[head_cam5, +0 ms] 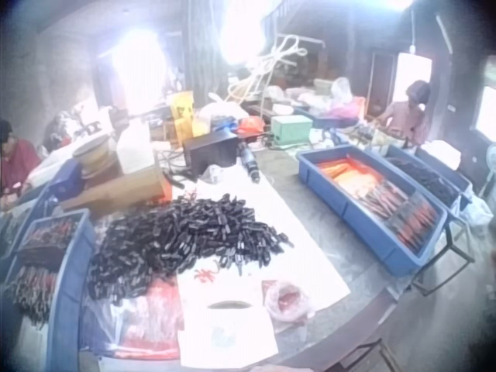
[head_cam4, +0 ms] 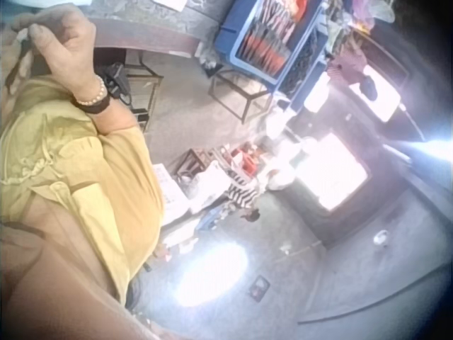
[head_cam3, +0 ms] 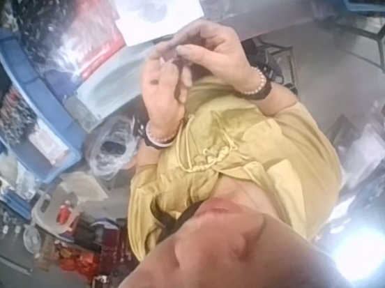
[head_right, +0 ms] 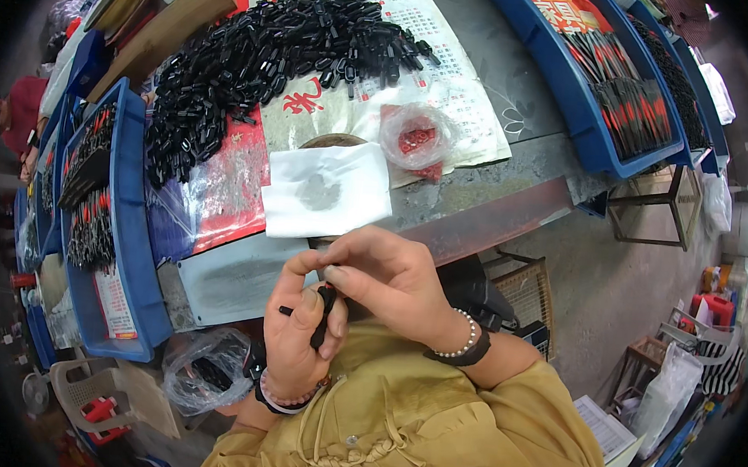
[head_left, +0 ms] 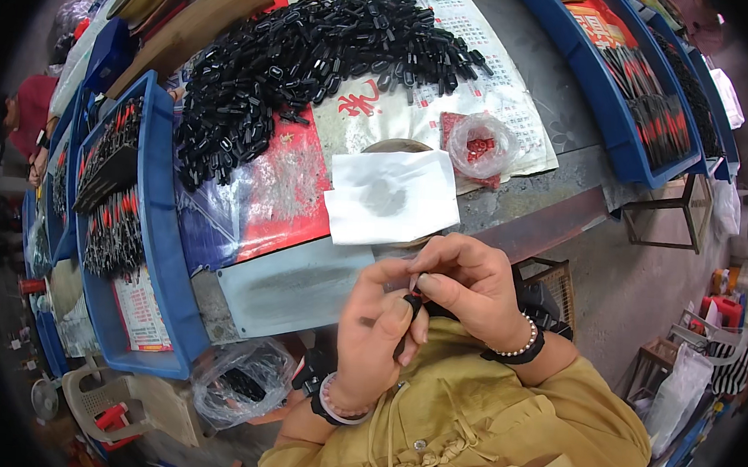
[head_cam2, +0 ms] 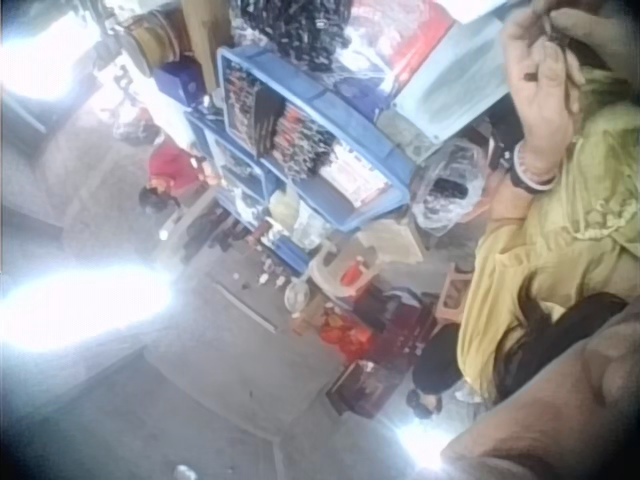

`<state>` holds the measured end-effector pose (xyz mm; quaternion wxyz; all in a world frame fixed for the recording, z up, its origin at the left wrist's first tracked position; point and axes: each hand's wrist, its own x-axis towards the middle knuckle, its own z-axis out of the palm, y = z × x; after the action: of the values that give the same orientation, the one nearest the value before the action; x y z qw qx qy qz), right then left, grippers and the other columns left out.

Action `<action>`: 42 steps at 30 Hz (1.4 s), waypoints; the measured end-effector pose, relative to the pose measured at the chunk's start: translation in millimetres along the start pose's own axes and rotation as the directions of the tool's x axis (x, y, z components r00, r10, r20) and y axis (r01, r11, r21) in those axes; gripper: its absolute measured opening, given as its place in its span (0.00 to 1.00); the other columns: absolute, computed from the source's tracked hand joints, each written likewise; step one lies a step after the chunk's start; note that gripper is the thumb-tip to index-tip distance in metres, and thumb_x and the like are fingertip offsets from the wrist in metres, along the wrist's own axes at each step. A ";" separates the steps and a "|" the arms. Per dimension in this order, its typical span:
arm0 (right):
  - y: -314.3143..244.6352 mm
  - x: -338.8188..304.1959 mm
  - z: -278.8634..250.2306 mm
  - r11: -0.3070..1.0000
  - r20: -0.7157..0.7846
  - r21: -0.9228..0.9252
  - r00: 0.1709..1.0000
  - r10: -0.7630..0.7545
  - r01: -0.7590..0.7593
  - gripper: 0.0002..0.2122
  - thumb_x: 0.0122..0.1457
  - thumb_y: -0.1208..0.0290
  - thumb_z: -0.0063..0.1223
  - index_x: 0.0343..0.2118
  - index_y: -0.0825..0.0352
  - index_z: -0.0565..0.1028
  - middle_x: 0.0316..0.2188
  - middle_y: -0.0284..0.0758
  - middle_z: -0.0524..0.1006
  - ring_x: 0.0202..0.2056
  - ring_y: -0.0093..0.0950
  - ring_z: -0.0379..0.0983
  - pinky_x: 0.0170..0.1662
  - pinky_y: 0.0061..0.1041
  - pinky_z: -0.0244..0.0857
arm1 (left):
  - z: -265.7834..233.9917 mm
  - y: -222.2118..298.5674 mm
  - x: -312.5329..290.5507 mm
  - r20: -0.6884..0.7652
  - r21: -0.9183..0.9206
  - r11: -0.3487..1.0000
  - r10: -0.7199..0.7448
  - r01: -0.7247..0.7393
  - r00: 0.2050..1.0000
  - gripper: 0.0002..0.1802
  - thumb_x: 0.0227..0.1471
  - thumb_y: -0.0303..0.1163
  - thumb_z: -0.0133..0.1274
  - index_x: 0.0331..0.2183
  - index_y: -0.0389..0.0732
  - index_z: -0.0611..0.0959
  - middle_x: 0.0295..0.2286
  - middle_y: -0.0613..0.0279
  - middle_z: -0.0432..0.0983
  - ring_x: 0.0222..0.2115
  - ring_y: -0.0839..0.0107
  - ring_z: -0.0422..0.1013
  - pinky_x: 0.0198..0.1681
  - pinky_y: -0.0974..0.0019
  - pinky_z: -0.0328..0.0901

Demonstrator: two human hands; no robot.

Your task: The person repeatedly picks small black plastic key housings and red rubber seals from a table, inserts the seals into the housings, and places the assembled units into a plastic bag. The process is repeated continuously throughout the clip.

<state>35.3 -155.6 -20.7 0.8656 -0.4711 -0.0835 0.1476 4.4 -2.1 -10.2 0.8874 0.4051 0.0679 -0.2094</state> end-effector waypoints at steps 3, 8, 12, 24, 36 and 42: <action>-3.3 1.9 -2.1 0.999 0.010 0.022 0.999 0.033 -0.033 0.05 0.62 0.83 0.44 0.41 0.75 0.69 0.35 0.40 0.75 0.25 0.23 0.76 0.30 0.23 0.72 | 0.0 2.6 1.4 0.005 -0.035 0.998 -0.057 0.058 0.998 0.24 0.60 0.37 0.46 0.54 0.39 0.62 0.23 0.59 0.71 0.14 0.82 0.59 0.17 0.82 0.54; -12.8 7.6 -0.3 0.997 0.124 -0.043 0.990 0.062 -0.057 0.04 0.62 0.83 0.44 0.38 0.75 0.69 0.37 0.41 0.76 0.25 0.24 0.77 0.31 0.24 0.73 | 1.4 10.1 5.2 0.025 -0.145 0.982 -0.119 0.122 0.993 0.27 0.60 0.40 0.47 0.56 0.39 0.62 0.23 0.59 0.71 0.12 0.81 0.58 0.15 0.81 0.54; -17.2 10.3 1.8 0.986 0.051 -0.167 0.999 -0.017 0.025 0.07 0.62 0.81 0.45 0.43 0.75 0.70 0.37 0.36 0.77 0.33 0.19 0.74 0.37 0.19 0.69 | -3.4 18.6 4.7 0.069 -0.177 0.963 -0.195 0.205 0.978 0.30 0.59 0.44 0.48 0.56 0.38 0.62 0.18 0.64 0.65 0.10 0.82 0.54 0.12 0.80 0.51; -40.0 -4.1 -35.6 0.964 -0.066 -0.263 0.998 0.010 -0.027 0.06 0.61 0.75 0.50 0.38 0.71 0.75 0.31 0.29 0.75 0.32 0.13 0.69 0.34 0.14 0.65 | -9.2 86.6 39.5 0.010 -0.352 0.922 -0.172 0.164 0.985 0.11 0.62 0.40 0.45 0.39 0.45 0.74 0.29 0.67 0.66 0.18 0.82 0.58 0.14 0.82 0.53; -91.2 -20.5 -62.5 0.780 0.070 -0.612 0.991 -0.115 0.133 0.04 0.57 0.78 0.53 0.33 0.72 0.75 0.28 0.35 0.76 0.28 0.23 0.72 0.32 0.20 0.65 | -4.4 97.6 220.2 0.099 0.988 -0.144 0.291 -0.059 0.952 0.16 0.47 0.32 0.56 0.38 0.32 0.82 0.24 0.51 0.78 0.25 0.64 0.76 0.32 0.64 0.68; -111.0 -28.1 -75.1 0.827 -0.104 -0.549 0.973 -0.208 0.118 0.04 0.53 0.83 0.53 0.32 0.75 0.76 0.27 0.38 0.75 0.27 0.22 0.71 0.30 0.17 0.64 | -11.6 76.2 234.8 0.249 0.881 -0.468 0.331 -0.071 0.910 0.12 0.47 0.31 0.57 0.34 0.33 0.81 0.17 0.53 0.76 0.21 0.65 0.77 0.27 0.65 0.68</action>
<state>49.7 -281.2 31.7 0.7113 -0.6967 -0.0924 0.0054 249.5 -23.3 -33.4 0.1506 0.9761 -0.1508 0.0432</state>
